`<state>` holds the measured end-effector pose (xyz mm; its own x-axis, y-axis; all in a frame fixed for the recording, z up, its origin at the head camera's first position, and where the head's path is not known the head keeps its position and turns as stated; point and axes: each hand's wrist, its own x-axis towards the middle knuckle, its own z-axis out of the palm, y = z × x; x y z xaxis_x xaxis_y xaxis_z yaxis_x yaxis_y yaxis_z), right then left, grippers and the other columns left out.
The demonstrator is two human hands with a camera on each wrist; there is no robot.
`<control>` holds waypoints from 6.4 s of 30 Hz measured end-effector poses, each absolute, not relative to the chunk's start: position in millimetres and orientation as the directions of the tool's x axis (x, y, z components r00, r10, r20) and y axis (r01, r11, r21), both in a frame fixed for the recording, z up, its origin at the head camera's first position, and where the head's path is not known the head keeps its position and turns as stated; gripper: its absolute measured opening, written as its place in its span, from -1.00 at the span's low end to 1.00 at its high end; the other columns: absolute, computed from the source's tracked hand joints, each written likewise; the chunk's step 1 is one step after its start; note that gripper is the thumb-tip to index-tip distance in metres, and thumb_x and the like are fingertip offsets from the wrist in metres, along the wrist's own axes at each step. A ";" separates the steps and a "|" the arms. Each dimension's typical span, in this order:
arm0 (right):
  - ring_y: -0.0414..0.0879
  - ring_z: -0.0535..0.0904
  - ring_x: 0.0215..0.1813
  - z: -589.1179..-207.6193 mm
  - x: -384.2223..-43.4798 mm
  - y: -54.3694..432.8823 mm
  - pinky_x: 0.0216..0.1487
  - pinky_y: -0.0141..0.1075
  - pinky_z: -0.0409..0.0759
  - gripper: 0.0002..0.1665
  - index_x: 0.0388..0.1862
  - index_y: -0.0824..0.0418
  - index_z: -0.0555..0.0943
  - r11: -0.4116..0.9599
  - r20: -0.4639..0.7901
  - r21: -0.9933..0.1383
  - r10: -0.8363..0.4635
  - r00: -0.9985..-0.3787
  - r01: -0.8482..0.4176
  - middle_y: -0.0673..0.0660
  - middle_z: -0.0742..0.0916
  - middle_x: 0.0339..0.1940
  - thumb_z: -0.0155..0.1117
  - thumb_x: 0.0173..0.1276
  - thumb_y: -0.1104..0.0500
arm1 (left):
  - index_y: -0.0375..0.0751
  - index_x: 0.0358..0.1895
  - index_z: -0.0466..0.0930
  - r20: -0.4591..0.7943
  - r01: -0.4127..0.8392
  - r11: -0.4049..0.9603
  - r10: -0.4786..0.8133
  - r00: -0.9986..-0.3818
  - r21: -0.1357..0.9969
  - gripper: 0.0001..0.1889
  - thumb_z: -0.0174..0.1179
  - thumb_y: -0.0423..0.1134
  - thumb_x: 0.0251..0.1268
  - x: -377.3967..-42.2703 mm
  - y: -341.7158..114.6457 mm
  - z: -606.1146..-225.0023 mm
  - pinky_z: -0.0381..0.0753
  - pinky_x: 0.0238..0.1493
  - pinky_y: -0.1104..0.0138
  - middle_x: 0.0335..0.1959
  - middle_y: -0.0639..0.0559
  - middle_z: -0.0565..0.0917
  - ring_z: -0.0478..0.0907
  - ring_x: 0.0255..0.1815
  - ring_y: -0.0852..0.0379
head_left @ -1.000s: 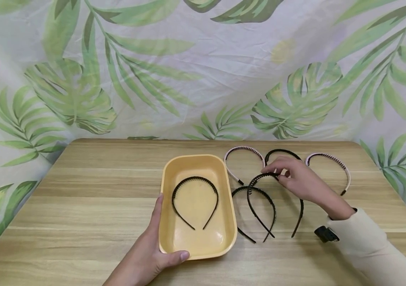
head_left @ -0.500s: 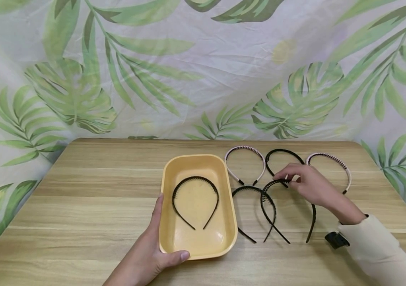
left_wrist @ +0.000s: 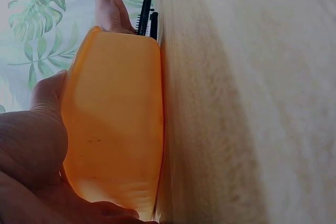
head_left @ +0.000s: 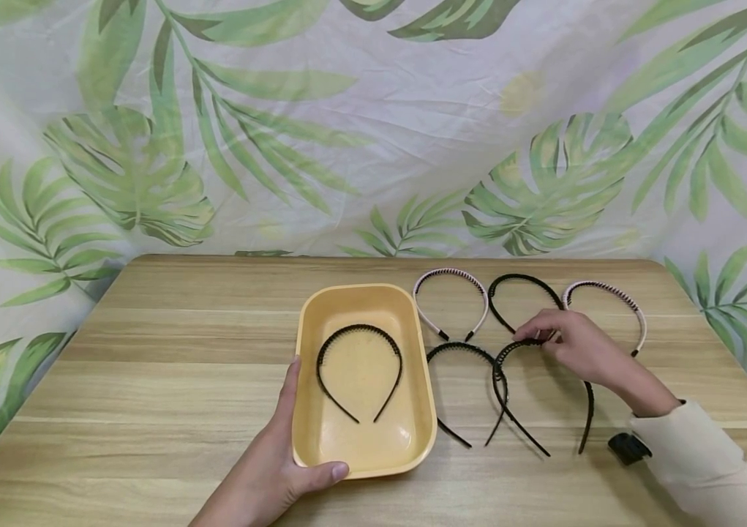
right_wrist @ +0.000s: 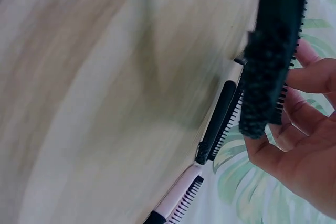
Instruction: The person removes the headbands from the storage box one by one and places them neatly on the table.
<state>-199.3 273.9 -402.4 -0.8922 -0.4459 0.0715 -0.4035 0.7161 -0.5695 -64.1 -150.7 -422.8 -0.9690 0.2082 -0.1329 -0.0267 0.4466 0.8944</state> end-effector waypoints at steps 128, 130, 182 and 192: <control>-0.08 0.65 -0.11 -357.6 -174.7 180.0 -0.11 -0.12 0.68 -0.69 0.04 0.26 0.76 0.643 0.228 -0.572 -0.472 -0.851 -0.510 0.09 0.79 -0.12 0.33 0.35 0.43 | 0.28 0.73 -0.46 -0.114 -0.009 0.455 0.205 -0.972 0.890 0.51 0.67 0.07 -0.09 -62.4 -151.4 -423.3 0.23 0.40 0.56 0.77 -0.03 -0.07 0.35 0.52 -0.04; -0.07 0.66 -0.12 -357.0 -175.0 174.6 -0.12 -0.11 0.68 -0.69 0.04 0.27 0.75 0.627 0.233 -0.577 -0.488 -0.841 -0.524 0.11 0.78 -0.12 0.33 0.35 0.44 | 0.28 0.73 -0.45 -0.115 -0.010 0.450 0.206 -0.972 0.893 0.51 0.67 0.06 -0.09 -62.4 -151.3 -423.2 0.22 0.40 0.57 0.76 -0.03 -0.06 0.35 0.51 -0.03; 0.04 0.69 0.03 -376.5 -217.9 74.9 0.12 -0.09 0.67 -0.64 0.14 0.35 0.69 0.530 0.078 -0.675 -0.641 -0.764 -0.513 0.25 0.79 -0.09 0.30 0.38 0.41 | 0.17 0.73 -0.49 -0.131 -0.028 0.443 0.203 -0.970 0.896 0.53 0.67 0.08 -0.09 -62.3 -152.0 -422.2 0.11 0.41 0.62 0.75 -0.09 0.00 0.29 0.57 -0.06; 0.01 0.68 0.02 -382.7 -228.6 65.5 0.16 -0.12 0.63 -0.63 0.14 0.33 0.71 0.570 0.040 -0.640 -0.645 -0.763 -0.515 0.21 0.79 -0.10 0.29 0.36 0.41 | 0.18 0.73 -0.49 -0.122 -0.018 0.445 0.206 -0.971 0.895 0.53 0.66 0.08 -0.07 -61.8 -152.4 -422.8 0.12 0.40 0.64 0.75 -0.08 0.01 0.30 0.56 -0.05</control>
<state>-228.6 65.5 -382.7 -0.7629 -0.6453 0.0398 -0.5152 0.5696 -0.6404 -61.8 -152.4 -422.8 -0.9710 0.2056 -0.1219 -0.0182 0.4451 0.8953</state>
